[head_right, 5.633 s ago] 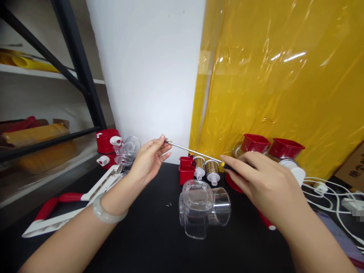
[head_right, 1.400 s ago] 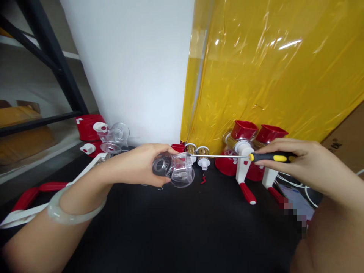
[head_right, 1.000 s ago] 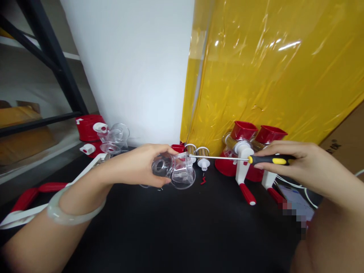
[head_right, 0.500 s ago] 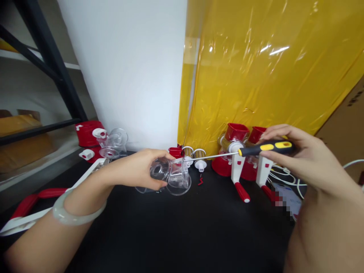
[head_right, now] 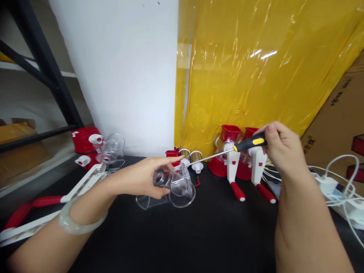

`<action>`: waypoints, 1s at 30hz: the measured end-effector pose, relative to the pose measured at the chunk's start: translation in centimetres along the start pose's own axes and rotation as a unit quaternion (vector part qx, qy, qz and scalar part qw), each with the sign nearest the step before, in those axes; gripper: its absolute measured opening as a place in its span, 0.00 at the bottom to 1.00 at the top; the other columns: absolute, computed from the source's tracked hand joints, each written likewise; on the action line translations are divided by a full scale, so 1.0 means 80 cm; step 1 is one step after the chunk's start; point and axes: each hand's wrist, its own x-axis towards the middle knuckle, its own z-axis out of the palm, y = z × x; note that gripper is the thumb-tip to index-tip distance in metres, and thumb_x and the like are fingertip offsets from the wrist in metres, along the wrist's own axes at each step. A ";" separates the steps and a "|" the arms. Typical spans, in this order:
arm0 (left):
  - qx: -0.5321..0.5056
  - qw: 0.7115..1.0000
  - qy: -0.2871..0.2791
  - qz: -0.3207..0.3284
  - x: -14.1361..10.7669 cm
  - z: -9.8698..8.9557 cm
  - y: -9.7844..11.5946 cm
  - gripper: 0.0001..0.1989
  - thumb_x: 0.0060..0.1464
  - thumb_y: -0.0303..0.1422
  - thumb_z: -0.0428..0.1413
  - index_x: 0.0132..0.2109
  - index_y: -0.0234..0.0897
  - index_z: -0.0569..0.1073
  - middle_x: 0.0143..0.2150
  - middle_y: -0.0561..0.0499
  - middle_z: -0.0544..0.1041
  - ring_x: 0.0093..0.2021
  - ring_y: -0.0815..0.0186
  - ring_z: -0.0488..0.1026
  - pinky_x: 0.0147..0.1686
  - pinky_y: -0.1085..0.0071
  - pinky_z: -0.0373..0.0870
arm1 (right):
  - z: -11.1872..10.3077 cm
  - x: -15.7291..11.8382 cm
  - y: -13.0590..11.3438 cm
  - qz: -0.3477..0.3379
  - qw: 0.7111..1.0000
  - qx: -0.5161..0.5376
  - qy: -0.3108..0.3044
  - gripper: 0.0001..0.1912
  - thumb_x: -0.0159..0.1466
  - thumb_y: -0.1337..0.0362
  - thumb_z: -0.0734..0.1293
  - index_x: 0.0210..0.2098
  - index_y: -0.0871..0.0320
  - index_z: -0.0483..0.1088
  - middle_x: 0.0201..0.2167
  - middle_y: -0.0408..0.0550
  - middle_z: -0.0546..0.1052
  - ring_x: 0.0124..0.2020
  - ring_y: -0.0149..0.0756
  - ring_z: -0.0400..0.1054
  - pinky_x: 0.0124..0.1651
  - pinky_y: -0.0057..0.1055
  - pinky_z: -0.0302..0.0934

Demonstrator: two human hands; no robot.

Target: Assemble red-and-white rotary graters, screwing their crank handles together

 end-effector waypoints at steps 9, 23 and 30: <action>0.032 0.999 0.011 -0.002 0.000 -0.002 -0.001 0.39 0.43 0.35 0.63 0.64 0.44 0.64 0.49 0.49 0.77 0.43 0.62 0.74 0.42 0.70 0.68 | -0.011 0.003 0.014 0.062 0.986 0.028 -0.153 0.17 0.58 0.47 0.69 0.30 0.53 0.65 0.14 0.39 0.68 0.14 0.30 0.61 0.18 0.25 0.55; 0.059 0.998 0.006 -0.015 -0.005 -0.017 -0.005 0.37 0.42 0.35 0.63 0.63 0.43 0.67 0.47 0.51 0.78 0.37 0.66 0.74 0.38 0.72 0.68 | 0.009 0.000 0.013 0.097 0.969 0.116 -0.195 0.20 0.64 0.43 0.59 0.32 0.54 0.67 0.15 0.42 0.69 0.16 0.33 0.64 0.20 0.29 0.61; 0.060 0.998 0.005 -0.015 -0.005 -0.020 -0.004 0.36 0.43 0.35 0.62 0.62 0.43 0.68 0.46 0.51 0.78 0.36 0.66 0.74 0.38 0.72 0.68 | 0.016 0.000 0.016 0.110 0.962 0.128 -0.215 0.14 0.61 0.50 0.67 0.35 0.53 0.67 0.20 0.41 0.73 0.18 0.32 0.67 0.23 0.28 0.64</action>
